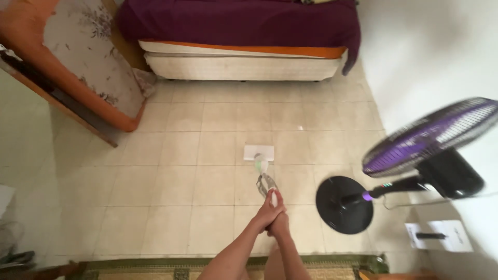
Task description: Cleaning a rug and tiled floor using a handheld vacuum device.
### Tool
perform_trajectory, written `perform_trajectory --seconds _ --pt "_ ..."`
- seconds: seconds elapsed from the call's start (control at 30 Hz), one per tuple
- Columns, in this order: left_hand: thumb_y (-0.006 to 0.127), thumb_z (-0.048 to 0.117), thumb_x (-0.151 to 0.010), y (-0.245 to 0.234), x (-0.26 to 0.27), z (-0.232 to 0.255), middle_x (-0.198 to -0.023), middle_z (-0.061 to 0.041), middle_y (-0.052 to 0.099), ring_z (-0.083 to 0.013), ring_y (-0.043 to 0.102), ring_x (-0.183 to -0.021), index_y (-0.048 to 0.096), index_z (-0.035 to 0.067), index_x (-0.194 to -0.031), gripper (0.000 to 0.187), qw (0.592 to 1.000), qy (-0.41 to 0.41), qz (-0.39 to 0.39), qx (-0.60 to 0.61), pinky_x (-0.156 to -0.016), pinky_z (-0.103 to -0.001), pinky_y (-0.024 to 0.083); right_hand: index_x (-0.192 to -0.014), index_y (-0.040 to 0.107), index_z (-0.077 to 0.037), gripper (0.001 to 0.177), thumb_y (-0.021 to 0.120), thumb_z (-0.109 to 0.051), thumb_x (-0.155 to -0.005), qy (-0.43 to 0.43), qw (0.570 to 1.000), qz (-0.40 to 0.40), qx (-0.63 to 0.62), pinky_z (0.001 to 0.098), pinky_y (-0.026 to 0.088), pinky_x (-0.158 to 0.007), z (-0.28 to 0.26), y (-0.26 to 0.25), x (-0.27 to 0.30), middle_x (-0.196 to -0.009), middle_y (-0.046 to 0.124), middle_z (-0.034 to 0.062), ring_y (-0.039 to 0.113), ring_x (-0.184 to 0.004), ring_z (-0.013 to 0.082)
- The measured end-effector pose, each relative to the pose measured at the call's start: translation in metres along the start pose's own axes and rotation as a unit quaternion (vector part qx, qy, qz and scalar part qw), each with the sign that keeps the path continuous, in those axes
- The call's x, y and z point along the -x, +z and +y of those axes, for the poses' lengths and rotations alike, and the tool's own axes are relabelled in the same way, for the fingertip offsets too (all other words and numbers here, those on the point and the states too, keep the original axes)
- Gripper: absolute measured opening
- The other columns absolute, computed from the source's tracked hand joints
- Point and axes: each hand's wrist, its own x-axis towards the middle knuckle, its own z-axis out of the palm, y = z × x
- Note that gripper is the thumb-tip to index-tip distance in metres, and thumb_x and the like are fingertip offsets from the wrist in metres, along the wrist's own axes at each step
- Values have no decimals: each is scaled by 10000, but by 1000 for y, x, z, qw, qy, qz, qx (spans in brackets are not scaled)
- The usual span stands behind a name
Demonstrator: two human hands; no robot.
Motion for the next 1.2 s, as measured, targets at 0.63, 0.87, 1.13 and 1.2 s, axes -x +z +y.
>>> perform_trajectory --seconds 0.63,0.87,1.13,1.2 --pt "735 421 -868 226 204 -159 -1654 -298 209 -452 421 -1421 1 357 -1661 1082 998 7 -52 41 -1093 -529 451 -1632 301 -230 614 485 -320 -1053 37 989 -20 -145 428 550 -489 161 -168 247 -1019 749 88 702 -644 241" --pt "684 519 -983 269 202 -239 -1707 -244 183 -424 364 -1470 -1 315 -1661 985 994 87 -67 17 -1103 -531 455 -1672 170 -315 845 582 -107 -964 -41 978 16 204 414 436 -432 173 -194 307 -838 735 248 583 -521 260" --pt "718 418 -831 264 310 -234 -1596 -281 366 -422 541 -1341 17 298 -1657 1090 996 26 -81 28 -1029 -514 509 -1620 194 -329 793 629 -219 -965 18 963 44 266 424 528 -494 231 -180 374 -930 742 198 686 -612 288" --pt "715 418 -816 259 324 -243 -1588 -286 368 -430 562 -1322 21 292 -1658 1099 995 20 -88 41 -1022 -511 522 -1635 219 -376 688 529 -253 -1034 22 979 61 195 469 480 -487 238 -172 385 -889 733 245 645 -586 343"
